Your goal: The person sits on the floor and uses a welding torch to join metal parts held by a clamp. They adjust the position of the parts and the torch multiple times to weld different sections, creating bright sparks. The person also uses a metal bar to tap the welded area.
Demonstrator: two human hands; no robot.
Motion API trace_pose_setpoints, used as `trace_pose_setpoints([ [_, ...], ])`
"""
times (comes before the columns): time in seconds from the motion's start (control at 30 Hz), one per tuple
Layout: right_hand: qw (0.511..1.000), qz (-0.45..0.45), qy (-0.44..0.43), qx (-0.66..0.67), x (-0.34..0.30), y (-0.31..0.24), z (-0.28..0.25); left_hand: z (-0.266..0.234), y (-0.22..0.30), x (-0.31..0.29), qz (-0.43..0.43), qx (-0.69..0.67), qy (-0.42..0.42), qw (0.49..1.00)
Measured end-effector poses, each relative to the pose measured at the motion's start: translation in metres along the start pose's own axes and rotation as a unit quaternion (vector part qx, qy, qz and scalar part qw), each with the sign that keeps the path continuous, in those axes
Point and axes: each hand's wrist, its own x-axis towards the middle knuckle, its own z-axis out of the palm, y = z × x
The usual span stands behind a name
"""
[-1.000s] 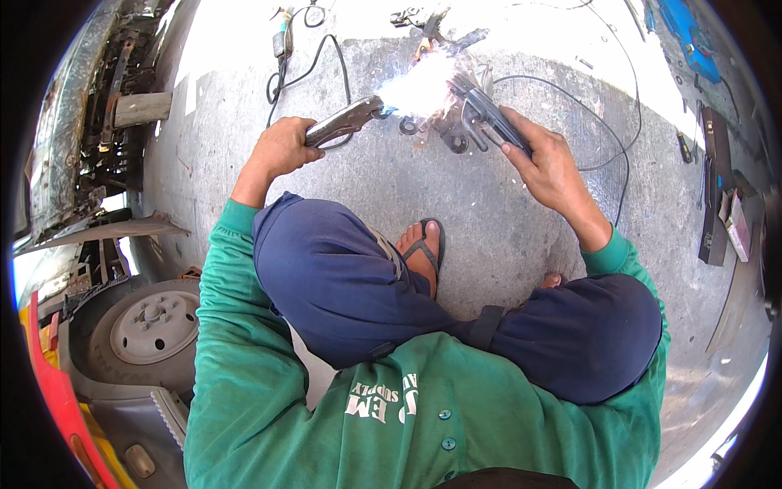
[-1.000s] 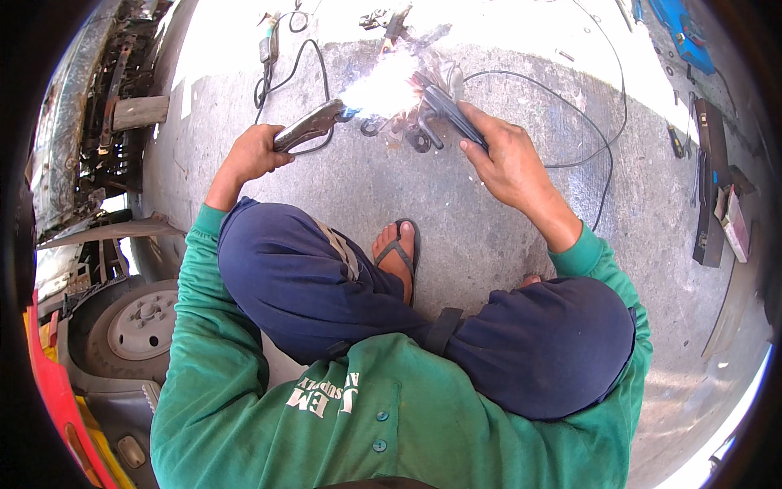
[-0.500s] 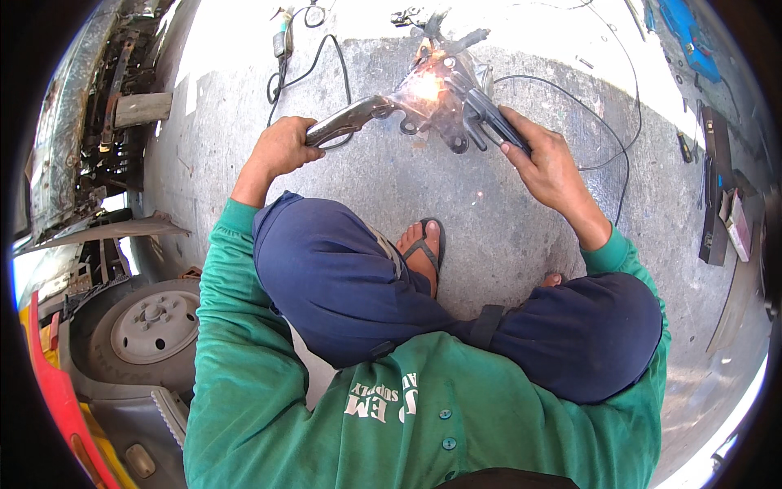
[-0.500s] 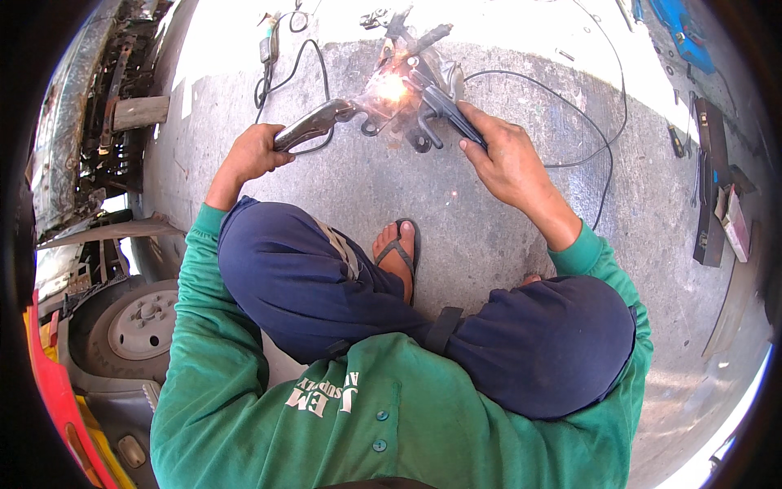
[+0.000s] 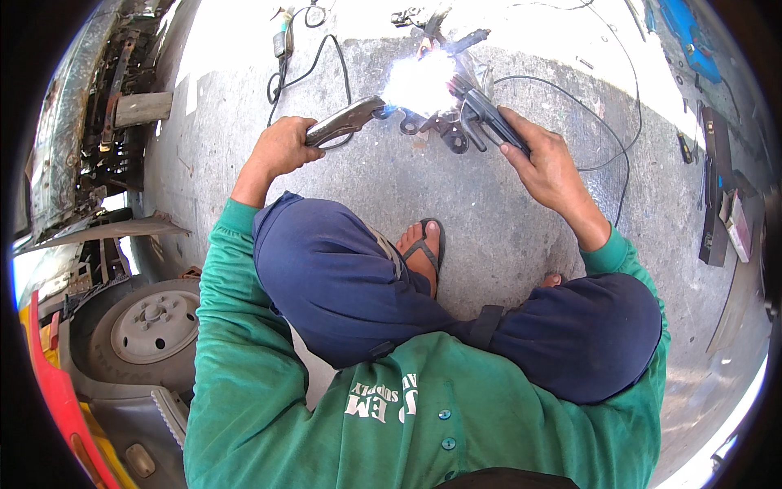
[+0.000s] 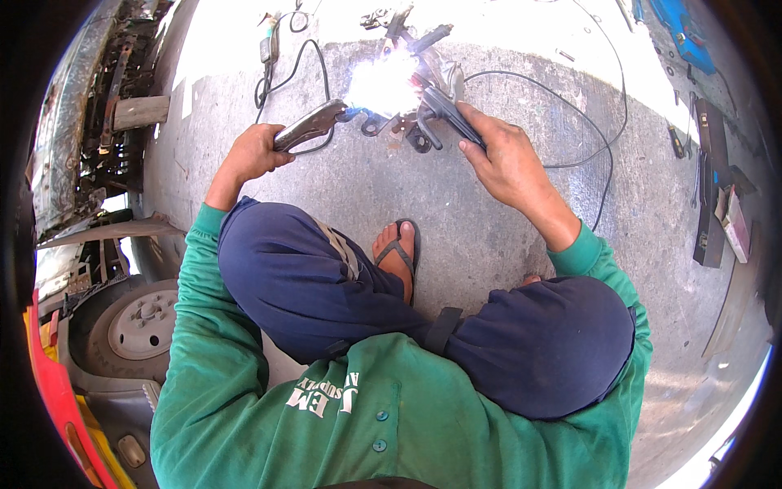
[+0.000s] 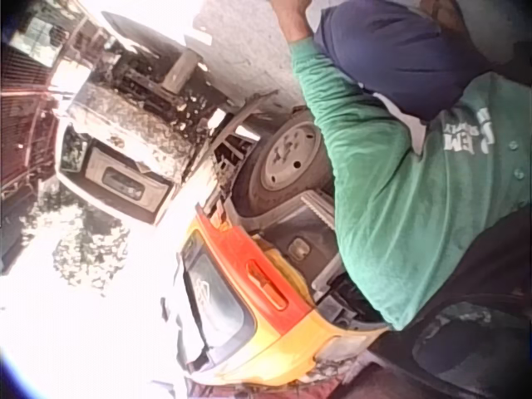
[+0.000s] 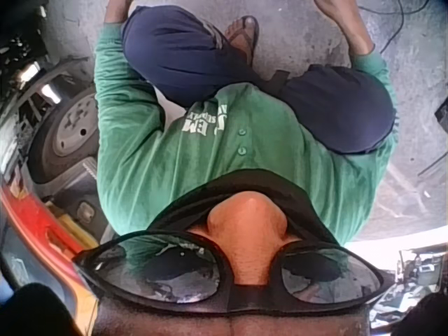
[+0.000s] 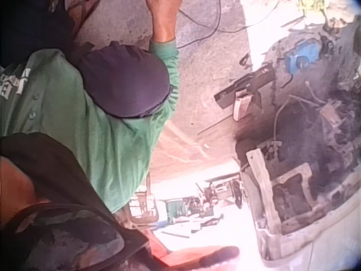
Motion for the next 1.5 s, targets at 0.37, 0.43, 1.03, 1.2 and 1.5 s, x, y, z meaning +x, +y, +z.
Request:
trace_pose_setpoints([
  [0.37, 1.000, -0.019, 0.009, 0.002, 0.0005, 0.0018, 0.0029, 0.0009, -0.0023, 0.0011, 0.006, -0.003, 0.000, 1.000],
  [0.43, 1.000, -0.013, 0.005, 0.001, 0.0009, 0.0005, 0.0031, 0.0026, -0.0056, 0.0017, 0.014, 0.004, 0.004, 1.000],
  [1.03, 1.000, 0.000, -0.009, 0.006, 0.0021, 0.0010, 0.0014, 0.0025, -0.0039, 0.0024, 0.006, -0.009, 0.002, 1.000],
  [1.2, 1.000, -0.001, -0.007, 0.006, 0.0016, 0.0021, 0.0023, 0.0022, -0.0037, 0.0016, 0.010, -0.006, 0.003, 1.000],
  [1.5, 1.000, -0.008, -0.004, 0.002, 0.0017, 0.0031, 0.0031, -0.0009, -0.0003, 0.0003, -0.006, -0.017, -0.007, 1.000],
])
